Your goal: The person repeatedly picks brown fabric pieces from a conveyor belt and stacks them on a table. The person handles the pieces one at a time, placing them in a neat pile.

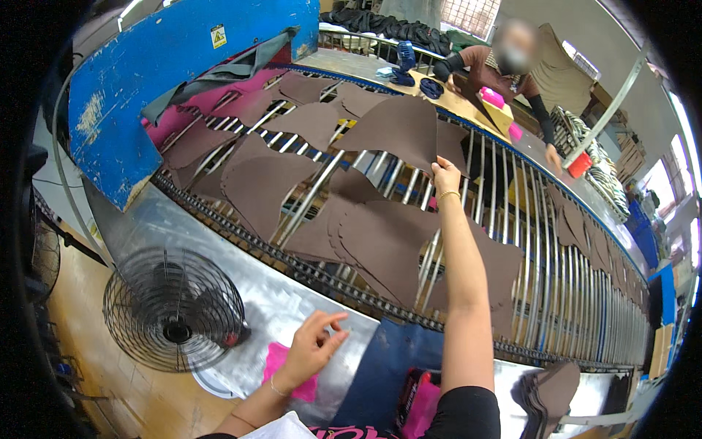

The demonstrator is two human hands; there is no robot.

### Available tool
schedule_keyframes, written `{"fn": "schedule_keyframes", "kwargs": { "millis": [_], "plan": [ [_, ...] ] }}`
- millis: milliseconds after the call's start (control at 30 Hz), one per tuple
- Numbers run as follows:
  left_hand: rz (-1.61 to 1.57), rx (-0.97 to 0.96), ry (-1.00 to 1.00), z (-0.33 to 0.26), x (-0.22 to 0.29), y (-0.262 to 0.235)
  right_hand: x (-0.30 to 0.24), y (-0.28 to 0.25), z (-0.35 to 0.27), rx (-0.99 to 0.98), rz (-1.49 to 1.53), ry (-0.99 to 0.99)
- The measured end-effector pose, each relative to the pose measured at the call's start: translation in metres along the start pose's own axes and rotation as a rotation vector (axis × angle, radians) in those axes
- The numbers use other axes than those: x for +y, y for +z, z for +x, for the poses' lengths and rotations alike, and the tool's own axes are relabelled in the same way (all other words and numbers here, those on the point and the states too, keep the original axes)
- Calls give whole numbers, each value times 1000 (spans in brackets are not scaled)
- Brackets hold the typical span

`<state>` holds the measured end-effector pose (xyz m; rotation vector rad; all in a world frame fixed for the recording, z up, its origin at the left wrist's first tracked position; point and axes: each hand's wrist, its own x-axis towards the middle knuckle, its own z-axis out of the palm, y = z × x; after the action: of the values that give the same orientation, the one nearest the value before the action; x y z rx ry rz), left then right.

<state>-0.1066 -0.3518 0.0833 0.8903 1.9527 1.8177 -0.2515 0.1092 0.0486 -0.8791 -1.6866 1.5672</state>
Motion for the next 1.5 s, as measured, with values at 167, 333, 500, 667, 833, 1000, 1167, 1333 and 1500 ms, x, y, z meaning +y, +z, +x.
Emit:
{"fn": "schedule_keyframes", "kwargs": {
  "millis": [167, 333, 500, 667, 833, 1000, 1167, 1333, 1500],
  "plan": [
    [27, -38, -52, -1, -3, 1, 41, 55, 37, 71, -12, 90],
    [-10, -104, -88, 1, -3, 3, 86, 27, 78, 146, -379, 4],
    [11, -47, -104, -2, -3, 5, 66, 24, 61, 203, -555, -11],
    [75, -10, -66, -1, -4, 2, -18, -27, -25, -134, -776, -152],
    [-1, 0, -82, -2, 1, 11, -82, -153, -164, -321, -1006, -267],
    [-75, 57, -14, -10, -1, 16, -88, -317, -322, 227, -1312, -173],
    [-161, -2, -8, -10, -2, 23, -35, -496, -481, 763, -1404, 431],
    [-99, 13, 0, -15, 4, 41, -5, -570, -561, 1047, -1240, 766],
    [-62, 96, 16, -19, 26, 63, -12, -583, -567, 970, -1124, 833]
  ]
}}
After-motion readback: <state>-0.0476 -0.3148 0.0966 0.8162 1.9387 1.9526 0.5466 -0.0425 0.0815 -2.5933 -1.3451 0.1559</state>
